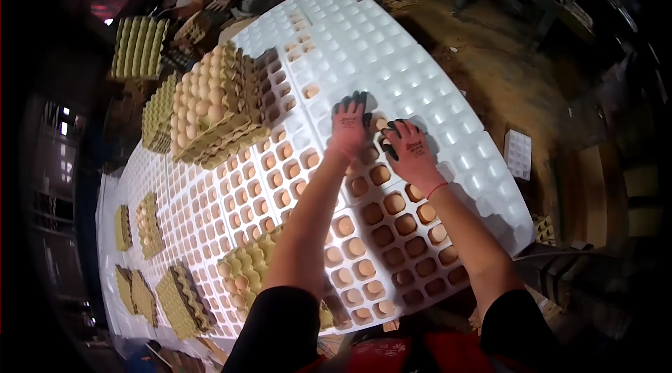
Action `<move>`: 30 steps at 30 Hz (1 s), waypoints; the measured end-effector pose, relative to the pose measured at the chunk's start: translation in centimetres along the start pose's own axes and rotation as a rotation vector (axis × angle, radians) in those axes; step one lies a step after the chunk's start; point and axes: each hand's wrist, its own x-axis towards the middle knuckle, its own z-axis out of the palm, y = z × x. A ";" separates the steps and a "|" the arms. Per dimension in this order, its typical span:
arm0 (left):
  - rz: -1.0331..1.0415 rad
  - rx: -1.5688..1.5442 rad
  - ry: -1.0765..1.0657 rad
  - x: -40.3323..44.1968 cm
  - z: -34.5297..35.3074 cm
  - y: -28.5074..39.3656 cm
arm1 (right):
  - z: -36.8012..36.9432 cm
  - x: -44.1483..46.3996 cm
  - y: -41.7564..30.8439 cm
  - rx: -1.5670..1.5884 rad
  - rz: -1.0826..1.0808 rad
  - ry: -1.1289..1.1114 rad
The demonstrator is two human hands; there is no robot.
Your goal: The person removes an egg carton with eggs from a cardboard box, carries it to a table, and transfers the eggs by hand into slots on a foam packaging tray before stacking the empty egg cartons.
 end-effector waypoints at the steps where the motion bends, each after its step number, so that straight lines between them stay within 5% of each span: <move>1: -0.025 -0.038 0.047 -0.6 1.5 -0.3 | -0.5 0.2 -0.1 0.016 -0.005 0.008; 7: -0.334 -0.400 0.004 -9.7 -8.0 6.6 | 2.5 -0.6 1.8 -0.175 -0.029 0.116; 9: -0.210 -0.505 0.083 -17.3 -13.0 9.8 | 1.7 -0.3 1.5 -0.158 -0.054 0.060; 11: -0.307 -0.489 -0.448 -23.7 -20.7 12.0 | 1.9 -0.1 1.6 -0.150 -0.107 0.068; 13: -0.282 -0.331 -0.111 -33.2 -25.2 12.6 | 1.2 0.0 0.0 -0.187 -0.121 0.111; 15: -0.702 -0.345 -0.264 -39.3 -31.7 11.0 | 0.9 -0.5 -5.8 0.050 0.031 0.108; 16: -0.819 -0.193 -0.095 -43.3 -33.6 10.3 | 0.8 -1.0 -11.0 0.191 -0.034 0.075; 18: -0.955 -0.008 0.032 -49.2 -37.0 8.3 | 1.5 -3.7 -23.6 0.682 -0.143 -0.353; 20: -0.901 0.071 -0.062 -52.1 -38.9 7.0 | 2.9 -7.6 -35.1 0.424 -0.639 -0.379; 23: -0.729 -0.039 -0.252 -55.8 -37.0 4.9 | 9.7 -9.6 -43.4 0.090 -0.825 -0.476; 26: -0.605 0.038 -0.347 -57.0 -36.6 2.4 | 10.4 -8.2 -45.4 0.040 -0.776 -0.612; 28: -0.517 0.089 -0.359 -57.4 -36.0 1.1 | 8.6 -7.2 -45.1 0.682 -0.248 -0.854; 29: -0.676 -0.098 -0.250 -56.8 -36.8 0.9 | 7.8 -6.2 -45.1 0.987 0.040 -0.937; 30: -0.830 -0.295 -0.139 -56.3 -37.6 1.4 | 10.7 -6.1 -44.1 0.981 -0.075 -0.797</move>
